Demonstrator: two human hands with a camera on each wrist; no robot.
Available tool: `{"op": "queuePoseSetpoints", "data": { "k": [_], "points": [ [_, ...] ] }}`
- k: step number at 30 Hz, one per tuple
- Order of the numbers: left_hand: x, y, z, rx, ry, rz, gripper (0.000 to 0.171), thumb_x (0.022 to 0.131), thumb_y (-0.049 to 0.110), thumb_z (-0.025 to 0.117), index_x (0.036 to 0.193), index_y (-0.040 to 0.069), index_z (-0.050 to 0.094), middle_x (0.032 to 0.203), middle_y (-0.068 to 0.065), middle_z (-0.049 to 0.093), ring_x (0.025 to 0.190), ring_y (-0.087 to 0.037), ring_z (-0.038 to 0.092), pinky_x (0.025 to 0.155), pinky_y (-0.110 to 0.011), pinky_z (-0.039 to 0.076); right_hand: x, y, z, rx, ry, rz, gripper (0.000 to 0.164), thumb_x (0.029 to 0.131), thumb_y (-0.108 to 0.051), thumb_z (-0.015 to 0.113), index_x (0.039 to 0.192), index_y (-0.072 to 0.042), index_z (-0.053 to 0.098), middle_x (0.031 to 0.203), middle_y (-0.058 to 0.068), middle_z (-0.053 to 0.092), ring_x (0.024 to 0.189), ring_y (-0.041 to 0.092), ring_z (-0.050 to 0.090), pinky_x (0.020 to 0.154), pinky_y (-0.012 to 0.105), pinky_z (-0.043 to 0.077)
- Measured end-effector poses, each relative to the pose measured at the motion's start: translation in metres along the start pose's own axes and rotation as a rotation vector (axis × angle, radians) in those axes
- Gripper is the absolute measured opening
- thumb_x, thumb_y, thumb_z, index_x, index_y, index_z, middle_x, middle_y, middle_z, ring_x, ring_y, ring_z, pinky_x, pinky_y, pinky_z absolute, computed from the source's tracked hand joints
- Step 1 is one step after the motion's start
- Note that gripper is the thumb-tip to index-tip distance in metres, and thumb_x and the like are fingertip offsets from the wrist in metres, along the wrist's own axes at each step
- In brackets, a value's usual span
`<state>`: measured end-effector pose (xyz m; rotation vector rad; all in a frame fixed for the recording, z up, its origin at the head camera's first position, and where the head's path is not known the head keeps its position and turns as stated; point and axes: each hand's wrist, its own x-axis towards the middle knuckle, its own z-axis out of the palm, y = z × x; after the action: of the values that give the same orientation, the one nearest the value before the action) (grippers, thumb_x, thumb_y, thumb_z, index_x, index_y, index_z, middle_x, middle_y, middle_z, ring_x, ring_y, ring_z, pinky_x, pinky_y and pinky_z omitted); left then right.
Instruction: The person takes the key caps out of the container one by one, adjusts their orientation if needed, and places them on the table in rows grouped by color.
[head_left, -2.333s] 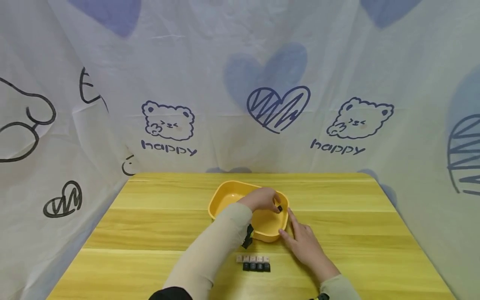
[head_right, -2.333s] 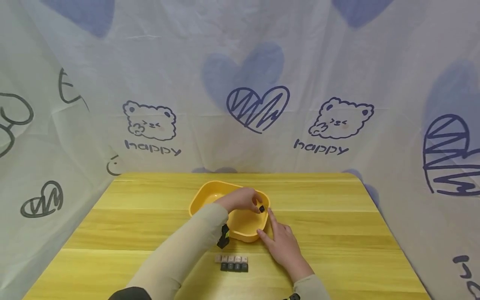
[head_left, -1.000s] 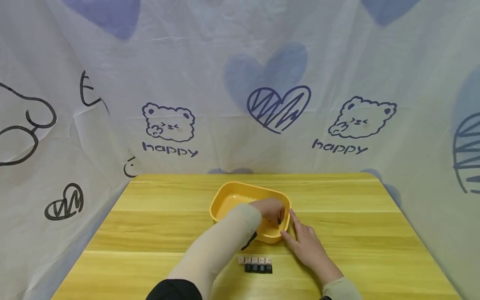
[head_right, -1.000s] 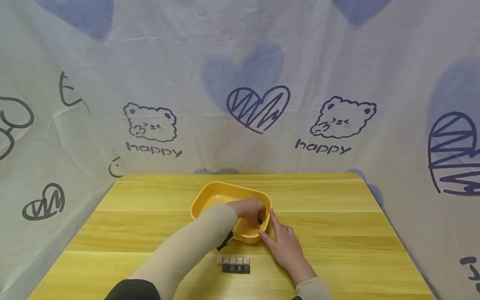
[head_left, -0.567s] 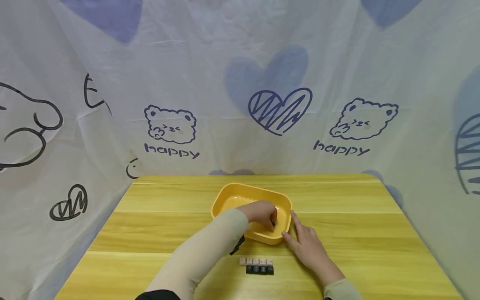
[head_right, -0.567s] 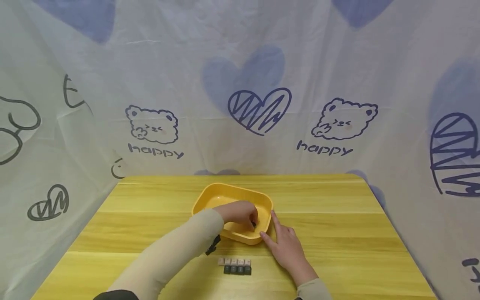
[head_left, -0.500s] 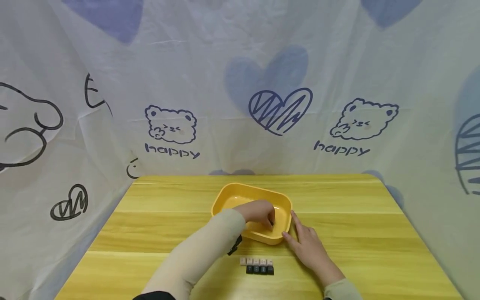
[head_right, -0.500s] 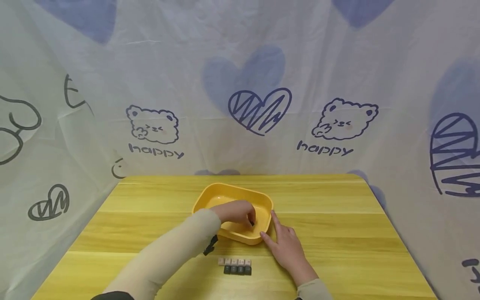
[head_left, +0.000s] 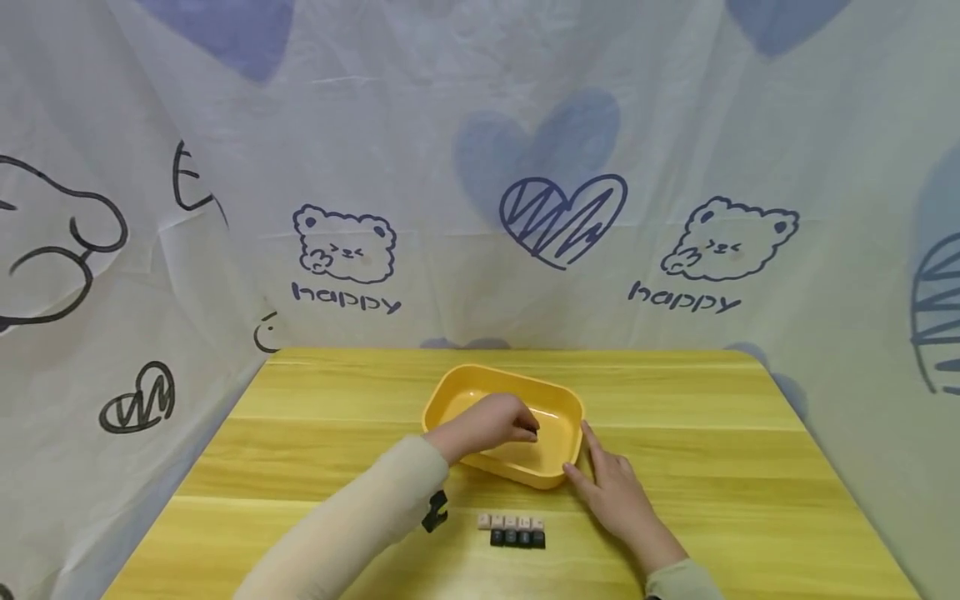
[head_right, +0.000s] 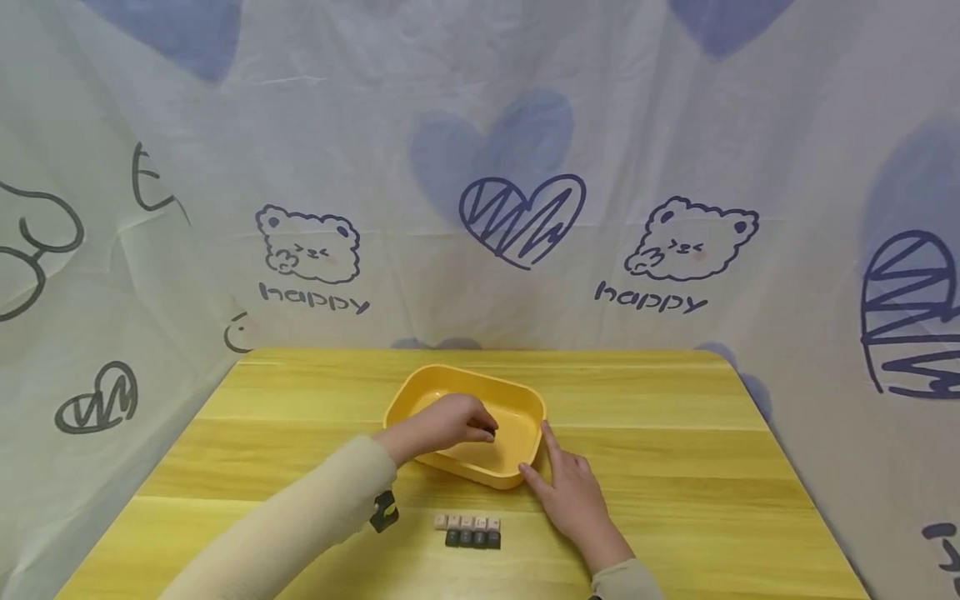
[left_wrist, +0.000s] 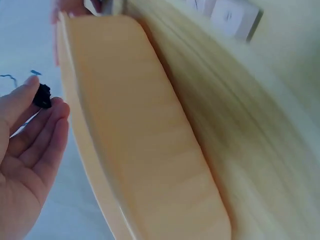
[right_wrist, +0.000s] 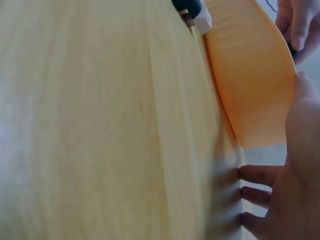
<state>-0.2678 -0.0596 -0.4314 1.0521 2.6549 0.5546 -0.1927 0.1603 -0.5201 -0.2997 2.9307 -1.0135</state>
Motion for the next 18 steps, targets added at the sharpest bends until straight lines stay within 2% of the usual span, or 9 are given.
{"op": "queuePoseSetpoints", "data": {
  "k": [5, 10, 13, 18],
  "points": [
    [-0.022, 0.007, -0.003, -0.029, 0.14, 0.02, 0.021, 0.087, 0.023, 0.073, 0.102, 0.008, 0.078, 0.092, 0.004, 0.073, 0.079, -0.003, 0.065, 0.072, -0.018, 0.051, -0.001, -0.001, 0.0, 0.008, -0.003, 0.007, 0.077, 0.099, -0.056, 0.044, 0.158, -0.019, 0.011, 0.147, 0.024, 0.04, 0.128, 0.045, 0.039, 0.103, 0.061, 0.032],
    [-0.04, 0.01, -0.001, -0.098, 0.268, 0.033, 0.021, 0.083, 0.014, 0.078, 0.101, 0.004, 0.077, 0.093, -0.003, 0.074, 0.08, -0.008, 0.068, 0.07, -0.017, 0.052, 0.0, -0.001, 0.001, 0.008, -0.013, 0.019, 0.079, 0.097, -0.06, 0.041, 0.158, -0.021, 0.009, 0.148, 0.024, 0.039, 0.13, 0.045, 0.036, 0.104, 0.061, 0.031],
    [-0.05, 0.013, 0.0, -0.167, 0.304, 0.014, 0.019, 0.082, 0.01, 0.079, 0.1, 0.004, 0.077, 0.093, -0.004, 0.074, 0.08, -0.009, 0.069, 0.069, -0.017, 0.052, 0.001, -0.002, 0.0, 0.012, -0.013, 0.022, 0.08, 0.097, -0.062, 0.04, 0.158, -0.021, 0.008, 0.148, 0.024, 0.038, 0.132, 0.045, 0.034, 0.104, 0.062, 0.03],
    [-0.07, 0.016, 0.004, -0.228, 0.31, -0.011, 0.018, 0.081, 0.004, 0.078, 0.099, 0.004, 0.076, 0.093, -0.004, 0.073, 0.079, -0.006, 0.067, 0.068, -0.015, 0.051, 0.002, -0.003, -0.001, 0.013, -0.01, 0.015, 0.08, 0.097, -0.061, 0.041, 0.158, -0.021, 0.008, 0.148, 0.024, 0.038, 0.131, 0.045, 0.035, 0.104, 0.062, 0.031]
  ]
}}
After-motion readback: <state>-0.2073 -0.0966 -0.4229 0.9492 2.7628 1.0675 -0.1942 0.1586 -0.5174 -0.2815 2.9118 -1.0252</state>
